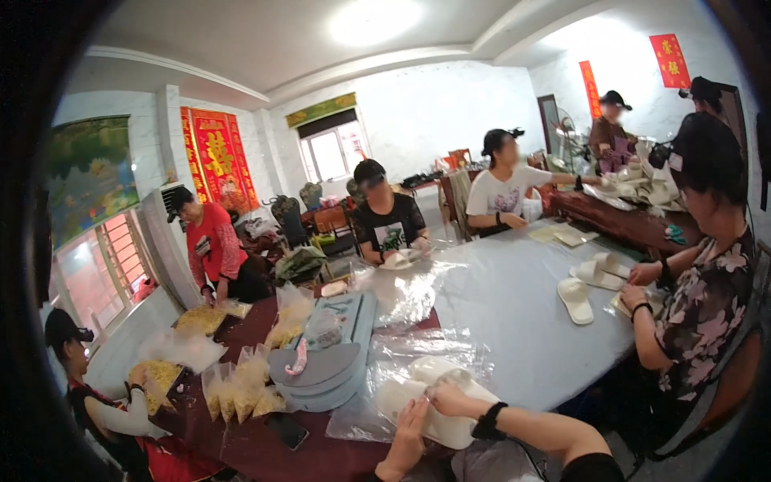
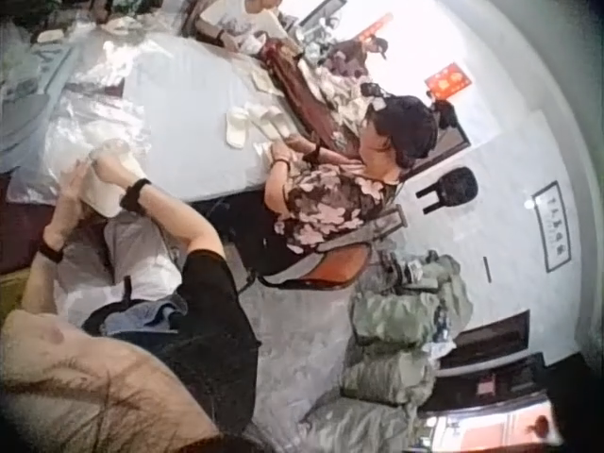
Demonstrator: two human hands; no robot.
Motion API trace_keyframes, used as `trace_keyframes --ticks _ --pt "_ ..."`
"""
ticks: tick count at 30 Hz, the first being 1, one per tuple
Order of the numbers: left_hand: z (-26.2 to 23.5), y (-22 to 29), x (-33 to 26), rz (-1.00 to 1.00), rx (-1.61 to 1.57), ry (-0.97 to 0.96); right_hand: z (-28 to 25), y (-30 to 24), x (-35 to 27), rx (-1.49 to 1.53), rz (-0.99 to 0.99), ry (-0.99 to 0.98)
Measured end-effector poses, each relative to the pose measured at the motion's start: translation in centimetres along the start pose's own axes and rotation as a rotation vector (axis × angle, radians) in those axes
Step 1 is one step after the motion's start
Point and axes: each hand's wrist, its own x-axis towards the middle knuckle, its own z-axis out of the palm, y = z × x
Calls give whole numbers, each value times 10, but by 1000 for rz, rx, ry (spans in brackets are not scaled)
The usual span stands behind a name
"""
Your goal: Packing pairs of white slippers into clear plastic bags.
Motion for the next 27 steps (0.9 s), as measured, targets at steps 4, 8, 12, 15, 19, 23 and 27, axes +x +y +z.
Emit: trace_keyframes --ticks 4,8,12,15,19,23,27 --pt "-10 6 7 -6 -37 -3 28 22 20 -83 -93 110" --pt "-5 0 7 11 11 6 23 19 31 -99 -82 -48" --pt "-9 5 7 -25 21 12 16 5 39 -22 -24 -53" --pt "-15 10 5 -44 28 47 6 -1 35 -52 -56 -63" --pt "-15 17 2 -20 -19 3 1 -7 16 -94 87 -67" --pt "-5 26 -1 36 -36 -46 -17 -5 -12 -47 117 -113" --pt "0 33 -1 37 -51 -56 -24 -5 -23 24 82 -152"
